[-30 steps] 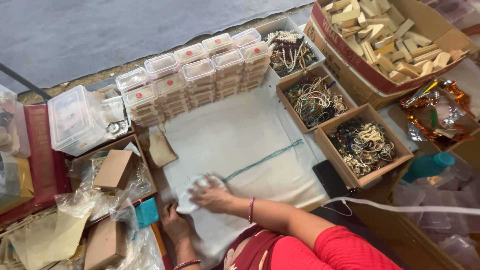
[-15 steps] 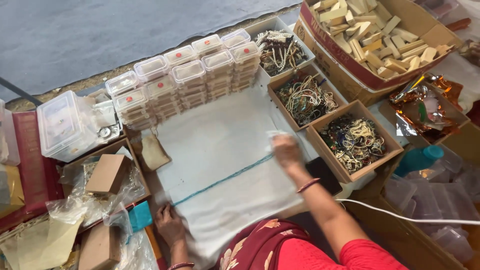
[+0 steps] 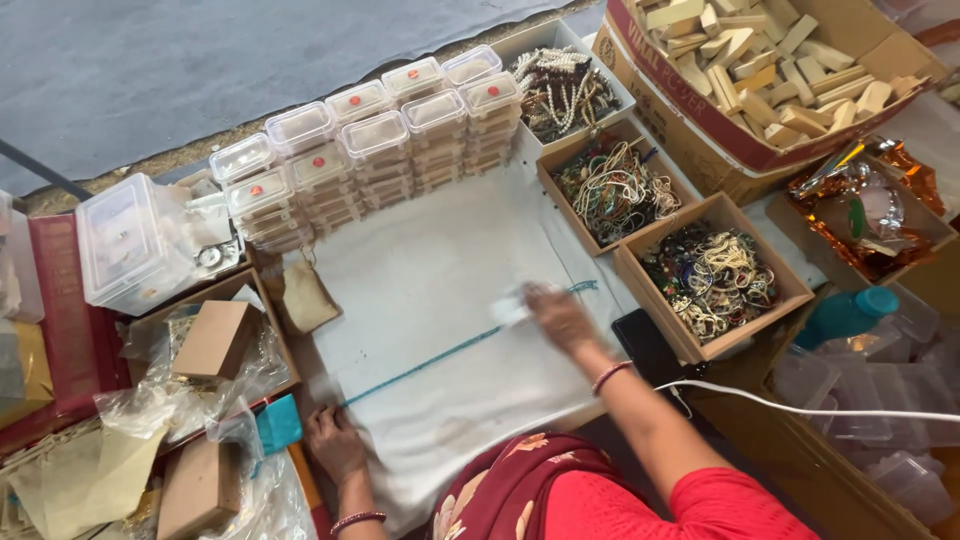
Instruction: The person cleans a turquoise beaded necklace with a white cloth on a table, then places it into a small plastic bag. They subsequently put the bagged necklace into a beige pouch and wipe a clear plastic container with the cloth.
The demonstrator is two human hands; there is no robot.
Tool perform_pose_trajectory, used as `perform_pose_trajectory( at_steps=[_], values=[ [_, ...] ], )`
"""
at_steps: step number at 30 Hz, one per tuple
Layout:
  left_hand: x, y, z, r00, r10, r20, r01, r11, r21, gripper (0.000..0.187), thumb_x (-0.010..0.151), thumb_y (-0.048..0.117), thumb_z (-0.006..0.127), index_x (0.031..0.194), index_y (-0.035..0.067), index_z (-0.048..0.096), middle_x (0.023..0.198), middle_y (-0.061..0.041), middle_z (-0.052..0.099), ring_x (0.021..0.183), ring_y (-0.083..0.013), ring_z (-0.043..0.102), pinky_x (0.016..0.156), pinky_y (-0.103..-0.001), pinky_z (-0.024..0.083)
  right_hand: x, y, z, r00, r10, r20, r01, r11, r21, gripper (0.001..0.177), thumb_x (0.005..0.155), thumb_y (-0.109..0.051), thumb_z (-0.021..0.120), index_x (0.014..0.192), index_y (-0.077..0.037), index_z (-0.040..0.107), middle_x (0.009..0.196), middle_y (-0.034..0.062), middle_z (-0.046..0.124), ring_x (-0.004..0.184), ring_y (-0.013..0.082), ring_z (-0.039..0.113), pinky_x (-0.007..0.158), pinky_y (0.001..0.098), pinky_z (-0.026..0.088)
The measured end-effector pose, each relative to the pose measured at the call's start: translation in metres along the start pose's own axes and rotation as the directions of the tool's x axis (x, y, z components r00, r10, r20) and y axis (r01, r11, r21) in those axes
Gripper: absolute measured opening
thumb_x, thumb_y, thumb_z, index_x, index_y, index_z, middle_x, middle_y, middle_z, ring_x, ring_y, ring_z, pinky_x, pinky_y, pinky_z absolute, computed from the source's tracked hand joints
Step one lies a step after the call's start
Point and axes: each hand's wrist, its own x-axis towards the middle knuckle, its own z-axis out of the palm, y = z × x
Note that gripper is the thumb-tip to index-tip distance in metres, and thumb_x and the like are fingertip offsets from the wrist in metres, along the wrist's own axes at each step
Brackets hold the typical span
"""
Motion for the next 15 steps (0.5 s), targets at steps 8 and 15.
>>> perform_pose_trajectory(
  at_steps=[8,15],
  values=[
    [0.004,0.001,0.0,0.999,-0.04,0.033,0.043,0.994,-0.101,0.02,0.096,0.014,0.07,0.109,-0.001,0.071,0.119,-0.02,0.063,0.115,-0.0398,0.06,0.1,-0.05,0.049,0.028,0.025,0.024,0.825,0.512,0.24,-0.562,0.788,0.251,0.036,0.099,-0.003,0.053,0.132,-0.01,0.065,0.135,0.0148,0.063,0.121,0.0302,0.061,0.102,0.0402,0.053],
    [-0.006,-0.014,0.009,0.999,-0.017,0.047,0.02,0.999,-0.05,0.025,0.095,0.012,0.068,0.115,0.0,0.072,0.123,-0.021,0.062,0.12,-0.0393,0.058,0.105,-0.05,0.048,0.111,-0.085,-0.04,0.924,0.027,0.381,-0.308,0.643,0.701,0.077,0.083,-0.011,0.067,0.153,-0.006,0.035,0.158,0.0175,0.037,0.145,0.0347,0.035,0.12,0.0506,0.024]
  ],
)
